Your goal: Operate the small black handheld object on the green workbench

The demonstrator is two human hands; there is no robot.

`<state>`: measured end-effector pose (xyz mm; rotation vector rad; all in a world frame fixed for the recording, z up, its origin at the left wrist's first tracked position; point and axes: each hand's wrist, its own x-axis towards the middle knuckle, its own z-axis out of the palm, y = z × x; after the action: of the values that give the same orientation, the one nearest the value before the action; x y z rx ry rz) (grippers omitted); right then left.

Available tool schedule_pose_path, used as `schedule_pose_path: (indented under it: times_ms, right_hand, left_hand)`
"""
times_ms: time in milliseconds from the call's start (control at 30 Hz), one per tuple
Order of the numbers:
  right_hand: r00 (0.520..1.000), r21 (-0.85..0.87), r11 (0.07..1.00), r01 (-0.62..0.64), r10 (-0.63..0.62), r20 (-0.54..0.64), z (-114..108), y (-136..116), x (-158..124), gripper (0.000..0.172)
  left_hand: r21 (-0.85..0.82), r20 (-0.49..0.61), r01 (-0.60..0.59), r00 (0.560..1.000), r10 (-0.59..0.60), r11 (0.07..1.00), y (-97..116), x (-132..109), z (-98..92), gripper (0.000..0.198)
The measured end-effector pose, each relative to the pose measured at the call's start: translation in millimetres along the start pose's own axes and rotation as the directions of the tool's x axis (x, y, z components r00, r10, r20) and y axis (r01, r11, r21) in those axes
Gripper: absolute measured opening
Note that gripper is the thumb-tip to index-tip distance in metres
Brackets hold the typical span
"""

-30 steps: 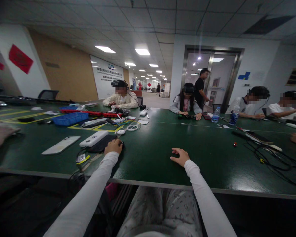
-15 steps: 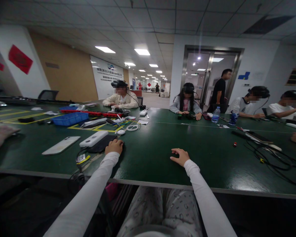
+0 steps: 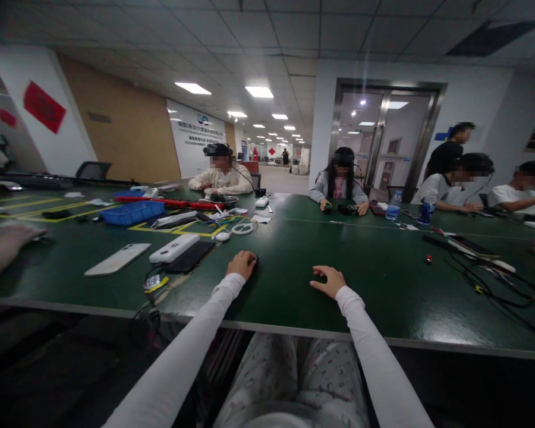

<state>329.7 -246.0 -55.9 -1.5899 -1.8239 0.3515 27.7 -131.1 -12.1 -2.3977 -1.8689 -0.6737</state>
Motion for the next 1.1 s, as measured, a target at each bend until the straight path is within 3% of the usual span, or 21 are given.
schedule_pose_path:
  times_ms: [200,333,467,633,800,933,1033,1100]
  right_hand:
    - [1.000,-0.009,1.000,0.026,-0.026,-0.002,1,3,0,0.058]
    - [0.999,-0.014,0.999,0.032,-0.032,-0.010,1,1,0,0.064]
    - [1.000,-0.037,0.999,0.016,-0.016,-0.014,-1,-2,0,0.067]
    - [1.000,-0.077,0.997,0.017,-0.017,0.001,-2,-5,0,0.063]
    - [1.000,-0.084,0.996,0.003,-0.002,0.010,-4,-7,-1,0.061]
    - [1.000,-0.087,0.996,-0.007,0.008,0.008,-5,-10,-1,0.061]
    - [1.000,-0.089,0.996,-0.017,0.017,0.004,-6,-13,-2,0.061]
    - [1.000,-0.090,0.996,-0.019,0.019,0.004,-6,-14,-2,0.061]
  left_hand:
    - [-0.168,0.085,-0.165,0.980,0.181,0.972,77,-17,23.4,0.017]
    - [-0.250,0.092,-0.290,0.943,0.320,0.924,115,-29,34.2,0.017]
    - [-0.309,0.098,-0.351,0.913,0.396,0.884,136,-39,38.8,0.018]
    - [-0.363,0.090,-0.361,0.904,0.418,0.859,142,-42,39.3,0.018]
    - [-0.439,0.076,-0.291,0.931,0.358,0.850,141,-39,40.2,0.016]
    - [-0.542,-0.078,-0.139,0.990,0.115,0.829,136,-33,39.5,0.017]
    - [-0.610,-0.159,-0.043,0.985,-0.069,0.792,129,-28,37.5,0.019]
    - [-0.636,-0.173,-0.025,0.979,-0.111,0.771,127,-27,36.8,0.019]
